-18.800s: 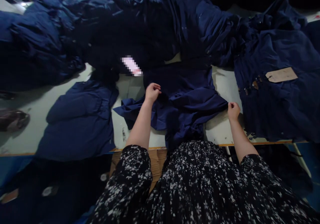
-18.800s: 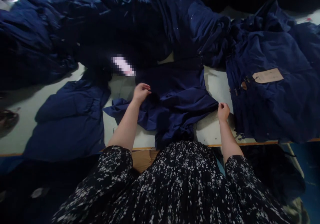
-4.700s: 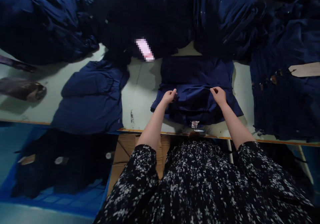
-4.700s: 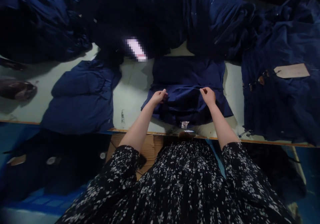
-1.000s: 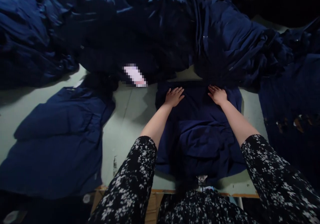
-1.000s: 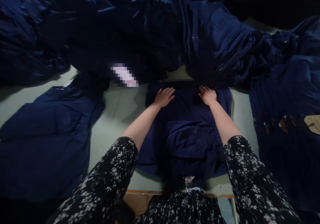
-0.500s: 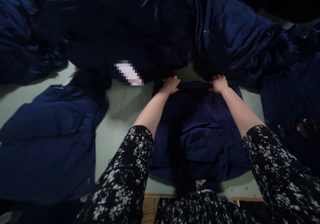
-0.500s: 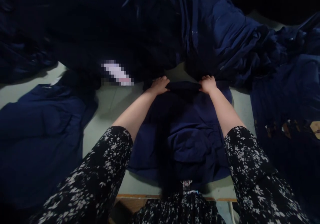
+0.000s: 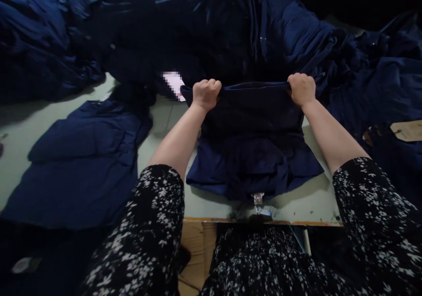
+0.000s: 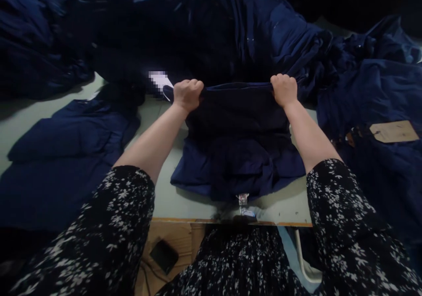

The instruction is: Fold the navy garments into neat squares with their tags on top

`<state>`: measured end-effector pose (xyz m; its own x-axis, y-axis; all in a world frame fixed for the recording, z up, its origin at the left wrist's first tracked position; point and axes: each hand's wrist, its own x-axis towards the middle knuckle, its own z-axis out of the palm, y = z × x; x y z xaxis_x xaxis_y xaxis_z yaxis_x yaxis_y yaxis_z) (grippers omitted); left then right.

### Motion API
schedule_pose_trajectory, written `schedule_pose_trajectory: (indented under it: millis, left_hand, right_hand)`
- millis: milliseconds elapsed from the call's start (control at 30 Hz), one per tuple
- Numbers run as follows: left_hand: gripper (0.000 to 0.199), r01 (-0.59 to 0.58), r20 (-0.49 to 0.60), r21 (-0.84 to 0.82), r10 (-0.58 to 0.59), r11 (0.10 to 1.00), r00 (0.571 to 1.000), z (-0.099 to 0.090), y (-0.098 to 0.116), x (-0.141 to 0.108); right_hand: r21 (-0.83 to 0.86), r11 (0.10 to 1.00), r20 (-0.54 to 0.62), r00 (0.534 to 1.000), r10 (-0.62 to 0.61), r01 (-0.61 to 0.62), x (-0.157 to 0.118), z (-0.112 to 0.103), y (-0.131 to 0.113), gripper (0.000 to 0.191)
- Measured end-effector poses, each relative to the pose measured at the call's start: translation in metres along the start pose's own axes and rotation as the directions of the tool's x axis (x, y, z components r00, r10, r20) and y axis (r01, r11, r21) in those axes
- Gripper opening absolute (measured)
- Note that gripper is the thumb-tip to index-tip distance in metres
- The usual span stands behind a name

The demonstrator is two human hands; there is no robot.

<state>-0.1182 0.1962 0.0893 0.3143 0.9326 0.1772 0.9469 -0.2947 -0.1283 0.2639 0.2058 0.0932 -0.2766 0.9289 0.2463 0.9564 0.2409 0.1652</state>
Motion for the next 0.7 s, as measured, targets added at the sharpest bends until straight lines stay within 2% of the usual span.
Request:
schedule_pose_trajectory:
  millis: [133,233,333,433,533,600,700]
  left_hand:
    - [0.027,-0.128,-0.016,0.093,0.13,0.987,0.991,-0.017,0.0,-0.074]
    - [0.032,-0.258,-0.075,0.017,0.258,0.966,0.963,-0.019,0.005,-0.142]
    - [0.037,-0.391,-0.133,-0.089,0.378,0.916,0.916,-0.016,0.019,-0.212]
    - [0.029,-0.547,-0.071,-0.09,0.542,0.833,0.837,-0.004,0.047,-0.274]
    - [0.018,-0.638,0.048,-0.076,0.642,0.766,0.765,0.015,0.078,-0.317]
    - [0.024,-0.631,0.106,-0.057,0.634,0.773,0.766,0.025,0.09,-0.332]
    - [0.03,-0.57,0.108,-0.022,0.569,0.821,0.816,0.027,0.091,-0.339]
  right_hand:
    - [-0.052,0.981,0.043,0.982,-0.182,0.184,-0.068,-0.035,0.0,0.029]
    - [-0.055,0.939,0.075,0.939,-0.335,0.339,-0.138,-0.058,-0.006,0.027]
    - [0.006,0.91,0.065,0.908,-0.415,0.415,-0.214,-0.07,-0.02,0.026]
    - [0.06,0.906,0.125,0.898,-0.422,0.418,-0.286,-0.062,-0.04,0.032]
    - [0.09,0.916,0.266,0.877,-0.4,0.39,-0.338,-0.037,-0.059,0.036]
    - [0.098,0.935,0.336,0.873,-0.354,0.341,-0.358,-0.02,-0.064,0.043]
    - [0.132,0.955,0.327,0.897,-0.297,0.268,-0.369,-0.009,-0.059,0.053]
